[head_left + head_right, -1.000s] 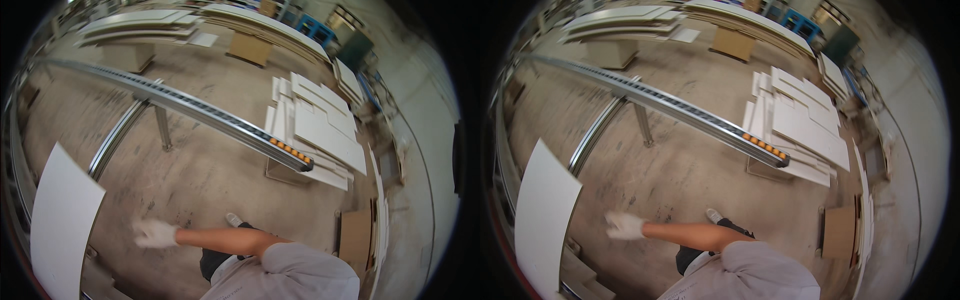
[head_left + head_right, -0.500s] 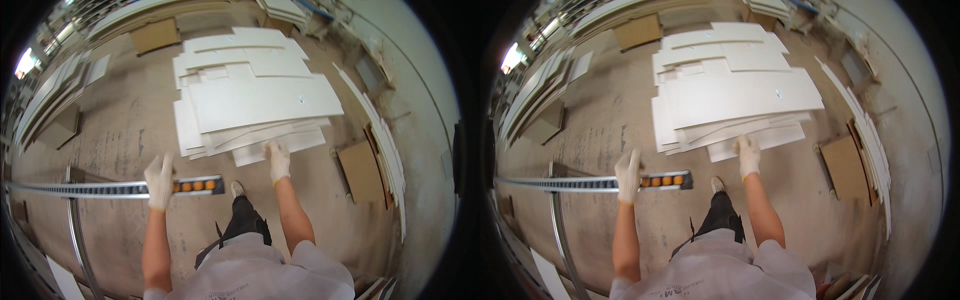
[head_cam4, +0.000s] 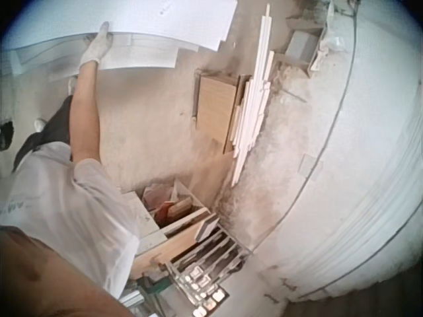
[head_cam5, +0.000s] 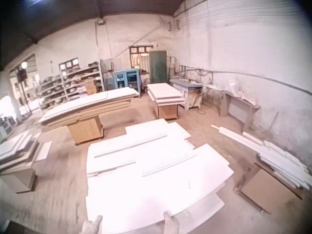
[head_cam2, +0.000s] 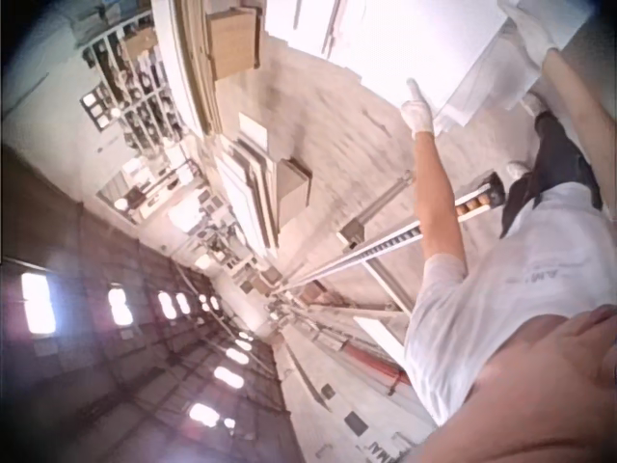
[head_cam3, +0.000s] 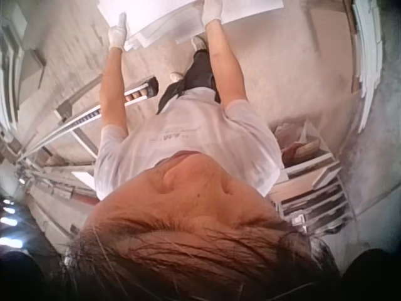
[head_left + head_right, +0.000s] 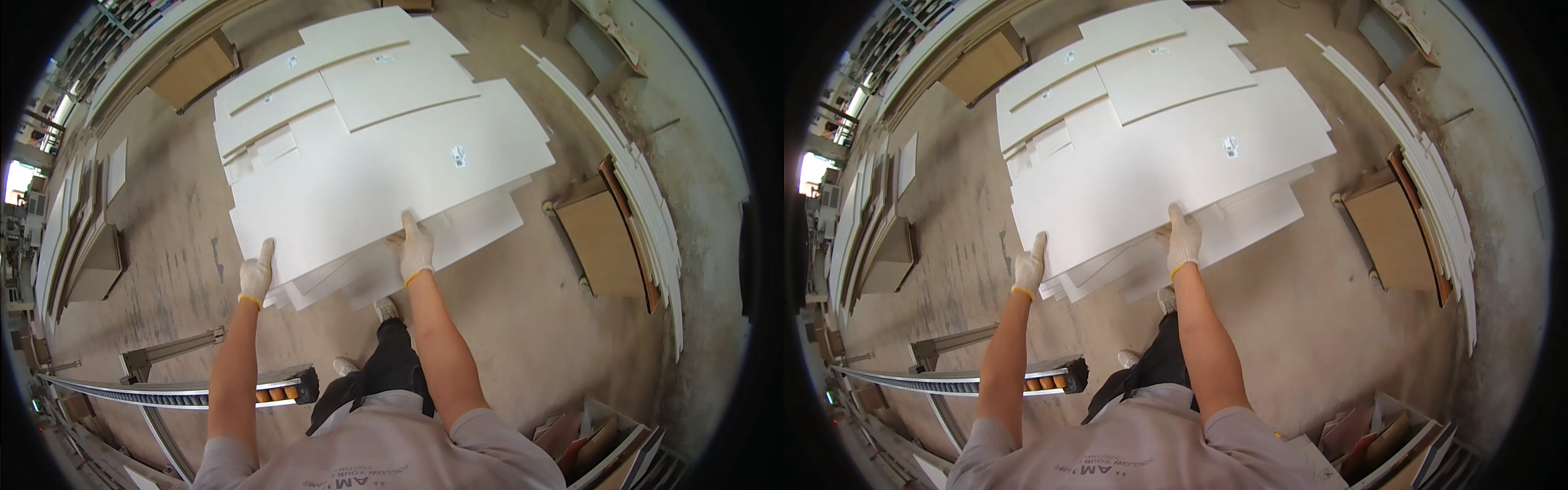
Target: The person repeatedly picks up white rectangular panels from a stack, places them on a conveyor, and then stacks them again. The cycle repeats with multiple panels throughout the clip.
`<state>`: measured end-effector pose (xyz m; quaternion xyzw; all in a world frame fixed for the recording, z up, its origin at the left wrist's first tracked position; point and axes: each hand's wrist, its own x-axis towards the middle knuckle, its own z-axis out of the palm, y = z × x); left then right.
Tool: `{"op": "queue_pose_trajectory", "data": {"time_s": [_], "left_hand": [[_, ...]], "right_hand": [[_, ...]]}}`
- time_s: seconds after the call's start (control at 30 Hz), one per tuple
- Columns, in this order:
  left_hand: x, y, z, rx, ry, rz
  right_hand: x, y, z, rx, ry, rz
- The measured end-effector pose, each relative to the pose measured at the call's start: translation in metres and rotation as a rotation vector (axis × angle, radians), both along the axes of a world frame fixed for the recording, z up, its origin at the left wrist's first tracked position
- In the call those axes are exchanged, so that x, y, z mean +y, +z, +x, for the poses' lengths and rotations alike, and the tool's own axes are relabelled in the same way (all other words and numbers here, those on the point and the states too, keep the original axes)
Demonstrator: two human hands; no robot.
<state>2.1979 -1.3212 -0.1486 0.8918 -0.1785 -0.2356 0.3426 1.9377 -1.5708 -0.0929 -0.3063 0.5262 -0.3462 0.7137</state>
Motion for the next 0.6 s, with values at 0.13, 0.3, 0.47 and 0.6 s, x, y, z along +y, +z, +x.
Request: {"op": "queue_pose_trajectory", "data": {"time_s": [0.13, 0.3, 0.47, 0.6], "left_hand": [[0.029, 0.078, -0.024, 0.021, 0.146, -0.181], [0.084, 0.180, -0.055, -0.244, -0.021, -0.201], [0.226, 0.253, -0.147, -0.178, 0.227, -0.290], [0.316, 0.252, -0.249, -0.740, 0.434, -0.733]], "right_hand": [[0.023, 0.007, 0.000, -0.046, -0.029, -0.147], [0.068, 0.047, -0.025, -0.349, -0.177, 0.000], [0.166, 0.184, -0.056, -0.381, -0.114, -0.292], [0.263, 0.286, -0.053, -0.897, 0.196, -0.476]]}}
